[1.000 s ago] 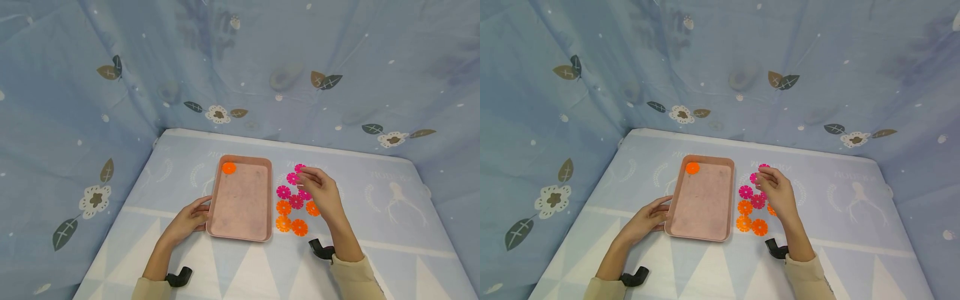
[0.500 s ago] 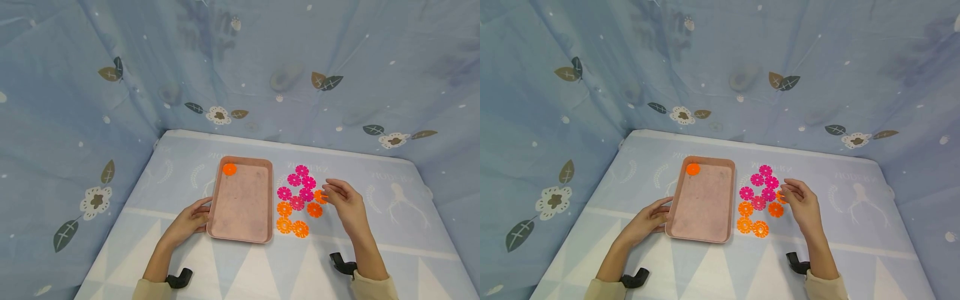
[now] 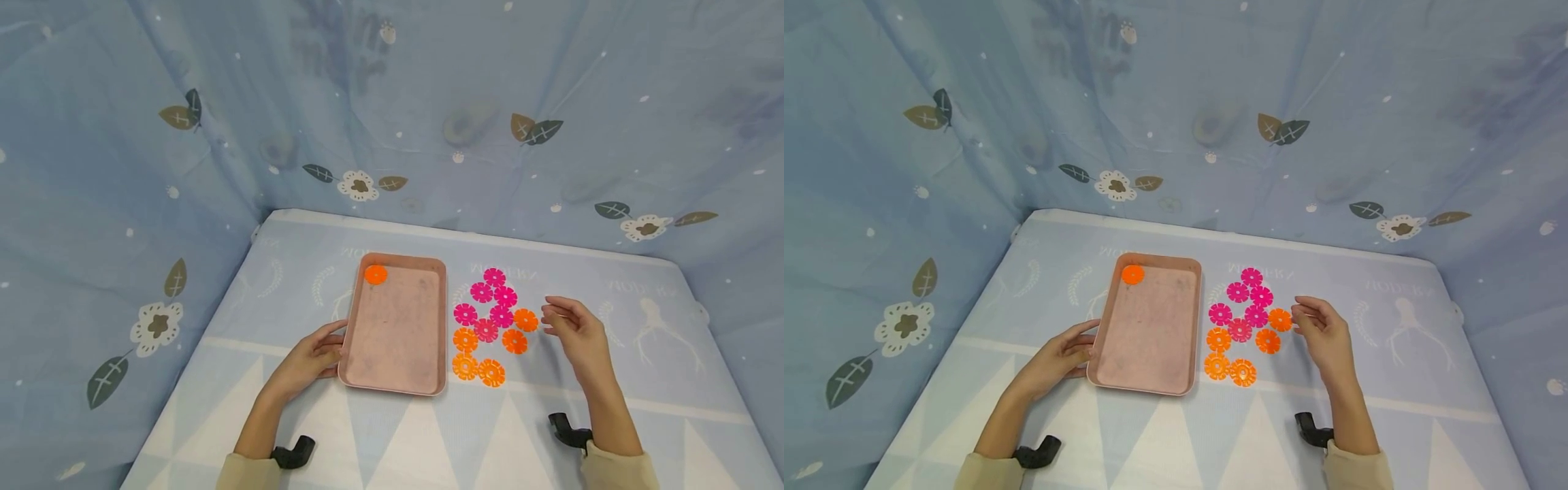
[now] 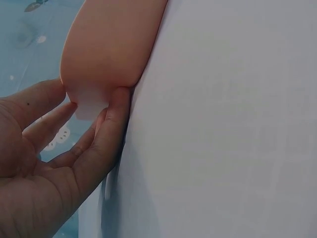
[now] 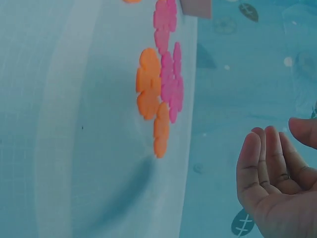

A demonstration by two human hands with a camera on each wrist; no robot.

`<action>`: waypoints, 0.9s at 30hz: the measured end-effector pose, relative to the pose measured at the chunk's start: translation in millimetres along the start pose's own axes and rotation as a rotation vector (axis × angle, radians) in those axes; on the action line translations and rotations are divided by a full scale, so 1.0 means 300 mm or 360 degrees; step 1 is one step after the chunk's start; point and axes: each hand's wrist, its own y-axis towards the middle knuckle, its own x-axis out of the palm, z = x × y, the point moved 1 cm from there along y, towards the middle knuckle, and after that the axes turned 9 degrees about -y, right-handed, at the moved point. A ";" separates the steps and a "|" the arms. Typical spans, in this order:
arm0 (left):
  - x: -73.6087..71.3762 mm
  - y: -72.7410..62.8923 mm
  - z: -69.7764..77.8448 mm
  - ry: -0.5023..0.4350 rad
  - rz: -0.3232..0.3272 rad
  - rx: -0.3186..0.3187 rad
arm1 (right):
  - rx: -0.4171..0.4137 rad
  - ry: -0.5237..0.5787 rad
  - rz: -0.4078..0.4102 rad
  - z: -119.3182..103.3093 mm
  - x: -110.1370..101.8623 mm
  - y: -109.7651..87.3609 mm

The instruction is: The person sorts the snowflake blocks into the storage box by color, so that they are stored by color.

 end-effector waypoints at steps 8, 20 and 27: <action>0.002 0.001 0.000 0.0005 0.0006 -0.0014 | 0.0122 -0.0059 -0.0070 0.074 -0.008 0.060; 0.006 -0.003 0.006 -0.0004 0.0015 -0.0018 | 0.0219 -0.0339 -0.0403 0.162 0.011 0.103; 0.004 -0.003 0.011 -0.0007 0.0005 -0.0012 | 0.0168 -0.0585 -0.0456 0.172 0.024 0.120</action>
